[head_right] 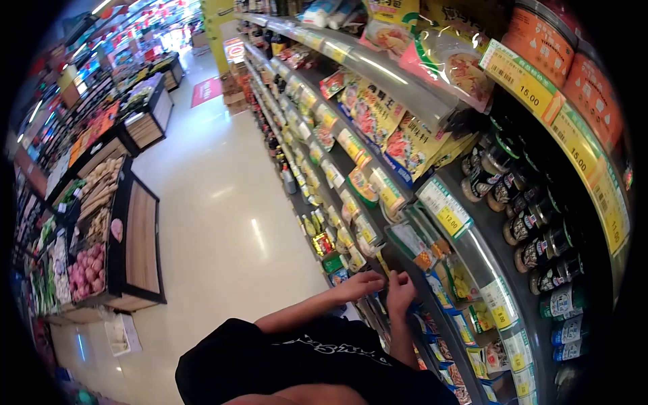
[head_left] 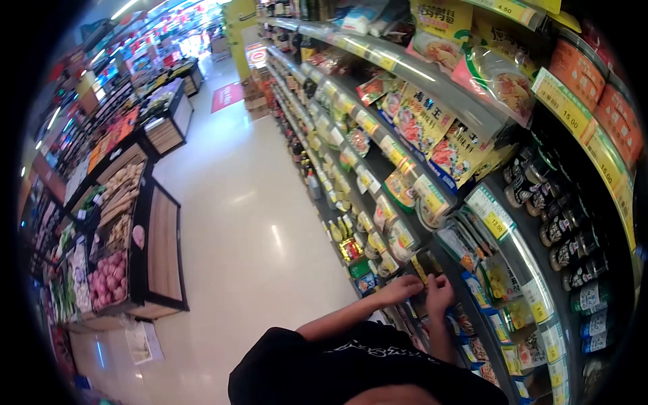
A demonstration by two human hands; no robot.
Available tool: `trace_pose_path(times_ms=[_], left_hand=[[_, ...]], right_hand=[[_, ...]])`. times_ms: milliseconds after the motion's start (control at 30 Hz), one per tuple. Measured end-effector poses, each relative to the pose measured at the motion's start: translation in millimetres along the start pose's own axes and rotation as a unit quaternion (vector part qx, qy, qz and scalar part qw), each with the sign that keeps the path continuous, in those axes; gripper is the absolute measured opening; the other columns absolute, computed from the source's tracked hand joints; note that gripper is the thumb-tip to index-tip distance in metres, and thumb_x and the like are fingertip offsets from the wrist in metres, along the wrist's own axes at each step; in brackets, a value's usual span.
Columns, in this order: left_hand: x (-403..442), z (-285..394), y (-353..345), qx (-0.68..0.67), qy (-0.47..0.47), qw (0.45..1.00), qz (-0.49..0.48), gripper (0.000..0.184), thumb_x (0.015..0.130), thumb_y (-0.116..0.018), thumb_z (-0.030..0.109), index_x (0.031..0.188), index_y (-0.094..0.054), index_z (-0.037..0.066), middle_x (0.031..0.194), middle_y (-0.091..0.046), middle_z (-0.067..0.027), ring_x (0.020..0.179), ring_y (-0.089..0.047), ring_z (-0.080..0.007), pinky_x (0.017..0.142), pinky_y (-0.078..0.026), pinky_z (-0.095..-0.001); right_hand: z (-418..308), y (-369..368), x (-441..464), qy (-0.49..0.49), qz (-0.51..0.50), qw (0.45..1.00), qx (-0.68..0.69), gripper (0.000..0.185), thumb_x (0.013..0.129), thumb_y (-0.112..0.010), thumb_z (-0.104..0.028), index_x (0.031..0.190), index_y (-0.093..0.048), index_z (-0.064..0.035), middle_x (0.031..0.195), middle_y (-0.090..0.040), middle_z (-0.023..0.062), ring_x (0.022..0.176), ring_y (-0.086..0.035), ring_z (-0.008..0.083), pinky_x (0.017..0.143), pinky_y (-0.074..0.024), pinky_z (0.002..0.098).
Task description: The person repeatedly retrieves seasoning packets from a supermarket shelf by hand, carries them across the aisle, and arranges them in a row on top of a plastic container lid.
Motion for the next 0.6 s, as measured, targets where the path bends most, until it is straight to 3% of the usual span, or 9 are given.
trace_pose_path(times_ms=[67, 167, 233, 300, 400, 600], left_hand=[[-45.6, -16.0, 5.7, 0.012, 0.027, 0.999, 0.03, 0.037, 0.097, -0.057, 0.032, 0.119, -0.06, 0.002, 0.101, -0.063, -0.0045, 0.089, -0.057, -0.0128, 0.08, -0.047, -0.0269], [-119.3, -96.6, 17.9, -0.04, 0.092, 0.987, 0.123, 0.036, 0.096, -0.057, 0.031, 0.116, -0.061, 0.001, 0.099, -0.063, -0.0041, 0.087, -0.057, -0.0125, 0.08, -0.047, -0.0265], [-178.5, -151.6, 20.1, -0.093, 0.164, 0.963, 0.191, 0.035, 0.096, -0.058, 0.03, 0.114, -0.062, 0.0, 0.1, -0.063, -0.0049, 0.088, -0.057, -0.0133, 0.08, -0.047, -0.0274], [-247.0, -169.0, 15.9, -0.116, 0.182, 0.937, 0.274, 0.035, 0.094, -0.059, 0.033, 0.112, -0.062, 0.003, 0.089, -0.061, -0.0023, 0.081, -0.055, -0.0093, 0.071, -0.045, -0.0241], [-340.8, -183.3, -3.7, -0.188, 0.216, 0.888, 0.361, 0.04, 0.096, -0.057, 0.036, 0.119, -0.058, 0.003, 0.107, -0.064, -0.005, 0.095, -0.06, -0.0141, 0.08, -0.048, -0.0275], [-464.8, -188.7, -51.3, -0.284, 0.186, 0.801, 0.494, 0.043, 0.096, -0.056, 0.039, 0.122, -0.055, 0.005, 0.116, -0.063, -0.0073, 0.105, -0.059, -0.0182, 0.09, -0.046, -0.0323]], right_hand=[[-7.5, -25.1, -29.2, 0.035, -0.06, 0.998, 0.009, 0.021, 0.078, -0.071, -0.007, 0.086, -0.051, -0.0057, 0.075, -0.053, 0.0001, 0.068, -0.051, 0.0103, 0.063, -0.0443, 0.0276], [14.9, -82.8, -91.6, 0.064, -0.202, 0.968, 0.135, 0.025, 0.075, -0.066, 0.003, 0.094, -0.053, -0.0064, 0.081, -0.056, 0.0019, 0.074, -0.056, 0.0102, 0.068, -0.0474, 0.0264], [20.2, -110.2, -139.4, 0.053, -0.294, 0.951, 0.085, 0.024, 0.075, -0.064, 0.005, 0.093, -0.054, -0.0062, 0.079, -0.056, 0.0001, 0.072, -0.056, 0.0085, 0.066, -0.0474, 0.0245], [33.6, -138.0, -191.1, 0.012, -0.38, 0.92, 0.1, 0.021, 0.075, -0.064, 0.006, 0.09, -0.054, -0.0054, 0.077, -0.056, -0.0004, 0.07, -0.055, 0.0067, 0.063, -0.0467, 0.0227], [18.6, -164.9, -262.7, 0.02, -0.484, 0.868, 0.108, 0.02, 0.074, -0.063, 0.006, 0.09, -0.054, -0.0037, 0.075, -0.055, -0.0007, 0.069, -0.054, 0.0061, 0.061, -0.0455, 0.022], [-44.0, -195.6, -371.1, 0.133, -0.625, 0.765, 0.081, 0.019, 0.073, -0.058, 0.009, 0.088, -0.054, -0.0018, 0.072, -0.054, 0.0007, 0.062, -0.053, 0.0066, 0.057, -0.0446, 0.0214]])
Point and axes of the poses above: each hand's wrist, its own x-axis towards the middle knuckle, its own y-axis out of the back of the hand, z = x × y, the point moved 9 cm from there along x, towards the middle knuckle
